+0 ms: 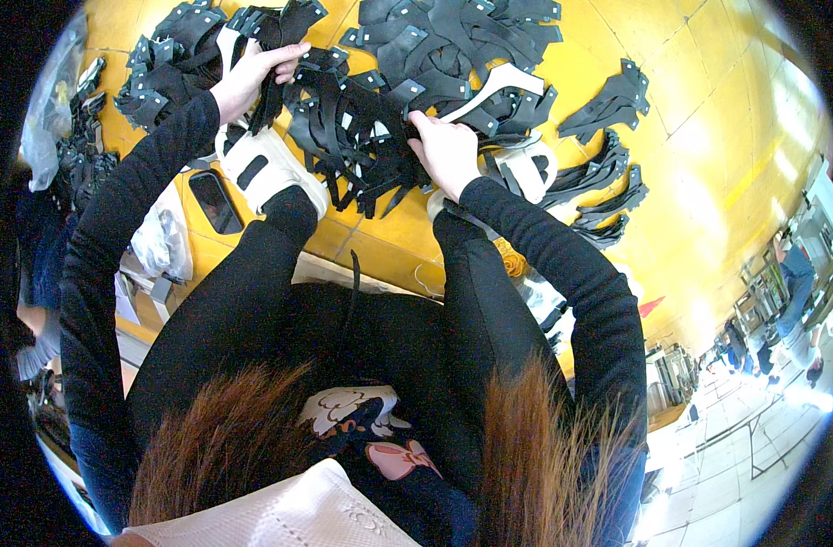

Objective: The person sits on the floor and repeatedly picks up black shoe parts, aligns them, and places them into a pile. The person handles the parts one at a time, occasionally adjusting their position before stacking them.

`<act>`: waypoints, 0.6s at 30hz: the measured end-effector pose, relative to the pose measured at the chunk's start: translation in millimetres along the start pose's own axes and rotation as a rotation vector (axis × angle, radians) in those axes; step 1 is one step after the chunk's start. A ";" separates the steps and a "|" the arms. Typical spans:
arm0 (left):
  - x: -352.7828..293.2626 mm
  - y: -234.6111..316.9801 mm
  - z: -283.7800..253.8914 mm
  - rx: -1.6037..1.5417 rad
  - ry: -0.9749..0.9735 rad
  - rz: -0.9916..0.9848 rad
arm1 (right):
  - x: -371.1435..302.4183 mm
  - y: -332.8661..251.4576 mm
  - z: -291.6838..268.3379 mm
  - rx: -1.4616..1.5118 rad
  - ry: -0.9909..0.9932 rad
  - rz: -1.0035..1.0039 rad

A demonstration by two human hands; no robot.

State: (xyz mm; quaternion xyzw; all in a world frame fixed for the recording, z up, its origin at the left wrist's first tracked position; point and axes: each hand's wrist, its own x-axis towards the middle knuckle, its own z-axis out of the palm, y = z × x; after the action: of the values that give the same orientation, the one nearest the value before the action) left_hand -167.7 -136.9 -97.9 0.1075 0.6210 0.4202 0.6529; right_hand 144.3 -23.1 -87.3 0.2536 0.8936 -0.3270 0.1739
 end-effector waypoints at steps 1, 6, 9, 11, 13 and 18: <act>-0.2 0.7 0.3 0.002 -0.003 -0.004 | 1.8 1.6 0.9 0.024 -0.004 -0.023; -2.4 4.7 3.1 -0.015 -0.003 -0.017 | 13.2 19.3 -3.6 0.366 -0.089 0.063; -3.5 5.3 3.6 -0.025 -0.005 -0.015 | 14.8 34.7 -12.7 0.689 -0.050 0.214; -3.7 4.7 3.2 -0.020 -0.009 -0.008 | 16.2 48.2 -23.0 0.776 -0.077 0.314; -3.9 4.5 2.1 0.012 0.001 -0.012 | 18.2 58.6 -31.7 0.910 -0.113 0.367; -5.1 4.7 1.5 -0.023 -0.005 -0.027 | 24.3 73.0 -45.9 0.910 -0.081 0.351</act>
State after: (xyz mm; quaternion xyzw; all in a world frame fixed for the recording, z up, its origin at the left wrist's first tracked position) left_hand -167.7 -136.9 -90.8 0.0925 0.6160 0.4180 0.6612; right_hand 159.3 64.0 -101.8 0.4375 0.5964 -0.6597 0.1328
